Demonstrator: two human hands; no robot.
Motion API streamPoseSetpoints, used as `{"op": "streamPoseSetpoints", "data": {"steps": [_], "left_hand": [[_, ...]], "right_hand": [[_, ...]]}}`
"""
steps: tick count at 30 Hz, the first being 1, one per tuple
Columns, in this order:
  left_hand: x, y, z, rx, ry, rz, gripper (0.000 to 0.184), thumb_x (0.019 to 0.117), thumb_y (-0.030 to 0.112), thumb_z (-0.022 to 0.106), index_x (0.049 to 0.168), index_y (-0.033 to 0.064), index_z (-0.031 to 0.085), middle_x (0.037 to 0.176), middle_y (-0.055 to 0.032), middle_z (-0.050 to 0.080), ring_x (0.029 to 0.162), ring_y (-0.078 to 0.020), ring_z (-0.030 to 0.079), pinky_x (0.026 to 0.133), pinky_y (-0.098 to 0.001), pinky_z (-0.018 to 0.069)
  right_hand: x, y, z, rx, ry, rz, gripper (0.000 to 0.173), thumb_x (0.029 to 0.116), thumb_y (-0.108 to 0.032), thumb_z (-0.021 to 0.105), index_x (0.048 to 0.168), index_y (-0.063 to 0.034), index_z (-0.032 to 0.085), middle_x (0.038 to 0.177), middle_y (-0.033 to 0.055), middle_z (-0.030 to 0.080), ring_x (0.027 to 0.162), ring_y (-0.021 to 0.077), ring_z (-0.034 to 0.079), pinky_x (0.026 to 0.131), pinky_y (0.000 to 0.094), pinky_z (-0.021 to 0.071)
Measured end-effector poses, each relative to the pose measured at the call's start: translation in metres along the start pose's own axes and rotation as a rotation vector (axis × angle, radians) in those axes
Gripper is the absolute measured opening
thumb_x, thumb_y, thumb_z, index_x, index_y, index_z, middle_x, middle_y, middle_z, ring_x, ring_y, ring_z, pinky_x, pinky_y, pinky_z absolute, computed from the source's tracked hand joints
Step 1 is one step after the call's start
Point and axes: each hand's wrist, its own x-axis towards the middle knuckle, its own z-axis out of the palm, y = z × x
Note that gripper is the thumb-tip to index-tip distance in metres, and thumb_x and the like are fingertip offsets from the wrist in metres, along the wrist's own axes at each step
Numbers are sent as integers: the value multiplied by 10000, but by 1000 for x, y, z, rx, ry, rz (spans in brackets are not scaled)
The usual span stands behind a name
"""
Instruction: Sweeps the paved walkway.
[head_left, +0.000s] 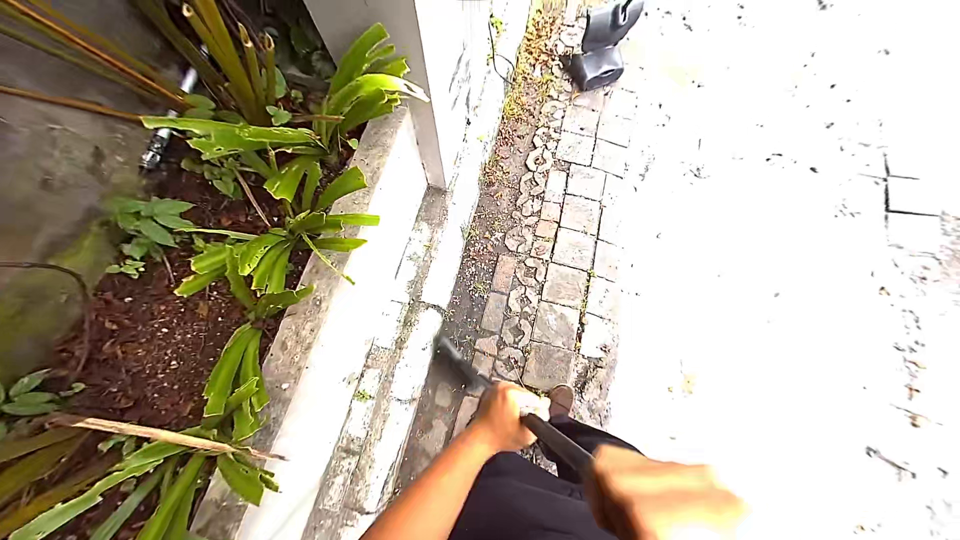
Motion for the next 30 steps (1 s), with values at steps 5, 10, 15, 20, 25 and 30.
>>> {"op": "streamPoseSetpoints", "data": {"steps": [5, 10, 15, 20, 25, 30], "left_hand": [[63, -49, -24, 153, -32, -123, 221, 941, 198, 696, 854, -2, 731, 976, -140, 707, 1034, -283, 676, 980, -474, 543], [80, 13, -34, 27, 236, 60, 293, 887, 217, 744, 674, 59, 621, 791, -73, 655, 893, -241, 663, 827, -438, 571], [-1, 25, -12, -62, 47, -222, 363, 934, 362, 664, 716, 74, 637, 756, -48, 648, 804, -187, 652, 794, -431, 548], [-60, -40, 19, -41, 75, -581, 403, 959, 371, 589, 744, 38, 662, 815, -104, 678, 871, -242, 676, 857, -460, 541], [47, -72, 5, -21, 346, -251, 351, 1026, 284, 580, 857, 14, 729, 1011, -120, 712, 1071, -267, 658, 994, -458, 520], [123, -51, -41, 102, 101, 1, 225, 951, 217, 733, 935, -7, 726, 1252, -148, 700, 1391, -298, 516, 1224, -438, 358]], "right_hand": [[2, 80, 14, -251, 53, -68, 379, 944, -178, 557, 592, -131, 422, 623, 28, 483, 658, 163, 539, 630, 339, 449], [10, 22, -20, -262, 11, -154, 463, 1016, -322, 527, 606, -146, 403, 592, 34, 474, 610, 186, 533, 602, 371, 438], [19, 19, -30, 146, 86, 3, 432, 1018, -367, 565, 653, -157, 469, 603, -17, 486, 577, 126, 529, 561, 321, 465], [22, 95, 22, 230, -60, 182, 407, 990, -237, 512, 608, -138, 417, 599, -14, 449, 594, 100, 483, 575, 313, 397], [31, 86, 31, -326, -386, -8, 419, 941, -279, 544, 567, -139, 417, 575, 26, 426, 609, 194, 484, 663, 405, 402], [16, 92, 18, -578, -476, -118, 478, 982, -419, 470, 580, -162, 494, 611, 27, 498, 670, 218, 559, 764, 440, 435]]}}
